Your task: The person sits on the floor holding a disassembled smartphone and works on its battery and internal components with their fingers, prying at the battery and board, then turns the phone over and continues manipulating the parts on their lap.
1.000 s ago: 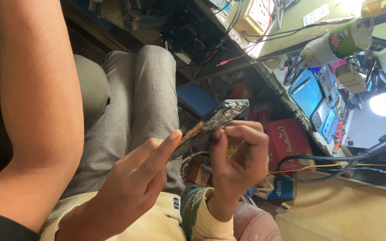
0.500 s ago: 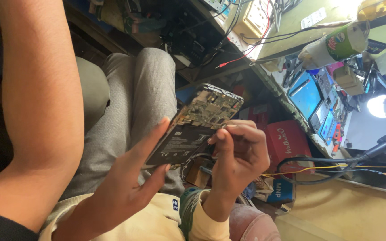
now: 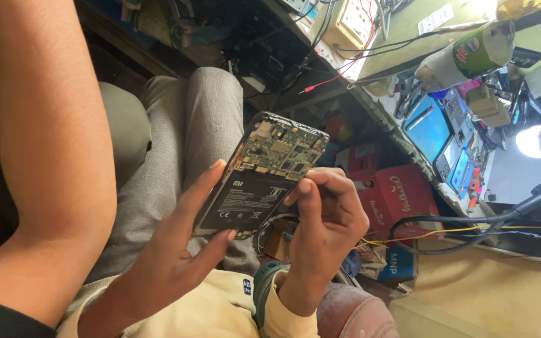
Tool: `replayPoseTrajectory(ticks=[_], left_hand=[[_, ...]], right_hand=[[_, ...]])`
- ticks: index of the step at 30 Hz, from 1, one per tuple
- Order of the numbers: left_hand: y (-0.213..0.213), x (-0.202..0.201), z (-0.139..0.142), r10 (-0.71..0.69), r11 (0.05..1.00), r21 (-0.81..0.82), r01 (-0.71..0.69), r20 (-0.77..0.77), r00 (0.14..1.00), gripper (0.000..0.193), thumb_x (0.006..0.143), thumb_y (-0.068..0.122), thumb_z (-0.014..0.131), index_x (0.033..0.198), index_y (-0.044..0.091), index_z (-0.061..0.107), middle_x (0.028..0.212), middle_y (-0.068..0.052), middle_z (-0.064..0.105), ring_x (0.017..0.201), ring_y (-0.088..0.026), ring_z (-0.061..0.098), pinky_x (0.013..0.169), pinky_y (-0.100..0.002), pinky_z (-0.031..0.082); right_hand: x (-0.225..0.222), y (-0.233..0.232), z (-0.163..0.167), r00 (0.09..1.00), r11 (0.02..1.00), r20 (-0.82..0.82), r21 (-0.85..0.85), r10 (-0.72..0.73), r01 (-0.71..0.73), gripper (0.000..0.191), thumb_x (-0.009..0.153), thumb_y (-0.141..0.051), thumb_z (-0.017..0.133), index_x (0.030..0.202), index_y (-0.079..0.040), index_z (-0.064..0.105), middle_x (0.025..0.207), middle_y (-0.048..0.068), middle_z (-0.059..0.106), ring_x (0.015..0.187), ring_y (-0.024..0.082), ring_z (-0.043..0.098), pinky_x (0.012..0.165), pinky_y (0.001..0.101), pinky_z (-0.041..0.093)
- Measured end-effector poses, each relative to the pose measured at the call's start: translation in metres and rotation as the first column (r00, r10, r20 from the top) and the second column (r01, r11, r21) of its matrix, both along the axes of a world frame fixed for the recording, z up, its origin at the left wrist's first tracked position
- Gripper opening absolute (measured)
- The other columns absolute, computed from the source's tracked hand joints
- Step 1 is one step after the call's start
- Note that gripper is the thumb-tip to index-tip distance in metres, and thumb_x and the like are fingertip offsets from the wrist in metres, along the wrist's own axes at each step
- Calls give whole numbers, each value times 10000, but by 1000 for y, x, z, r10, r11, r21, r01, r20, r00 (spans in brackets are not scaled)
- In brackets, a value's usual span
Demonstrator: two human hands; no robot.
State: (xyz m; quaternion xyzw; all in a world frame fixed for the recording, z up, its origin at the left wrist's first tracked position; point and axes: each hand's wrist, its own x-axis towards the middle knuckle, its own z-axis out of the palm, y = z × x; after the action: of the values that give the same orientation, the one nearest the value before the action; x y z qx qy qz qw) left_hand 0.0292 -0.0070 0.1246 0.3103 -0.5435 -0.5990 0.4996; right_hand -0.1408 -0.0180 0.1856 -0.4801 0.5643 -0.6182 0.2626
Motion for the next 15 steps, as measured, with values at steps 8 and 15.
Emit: replayPoseTrajectory(ticks=[8, 15], left_hand=[[0, -1, 9, -53, 980, 179, 90, -201, 978, 914, 905, -103, 626, 1641, 28, 101, 1602, -182, 377, 1386, -191, 487, 1103, -313, 441], [-4, 0, 18, -6, 982, 186, 40, -178, 984, 936, 887, -118, 628, 1639, 42, 93, 1633, -172, 348, 1415, -201, 465, 1116, -323, 432]], right_hand=[[2, 1, -2, 997, 997, 34, -28, 66, -65, 76, 1044, 19, 674, 1103, 63, 651, 1026, 72, 614, 826, 100, 603, 763, 226, 491], [3, -4, 0, 994, 992, 65, 85, 82, -88, 171, 993, 22, 705, 1151, 47, 642, 1021, 48, 624, 831, 63, 597, 717, 195, 507]])
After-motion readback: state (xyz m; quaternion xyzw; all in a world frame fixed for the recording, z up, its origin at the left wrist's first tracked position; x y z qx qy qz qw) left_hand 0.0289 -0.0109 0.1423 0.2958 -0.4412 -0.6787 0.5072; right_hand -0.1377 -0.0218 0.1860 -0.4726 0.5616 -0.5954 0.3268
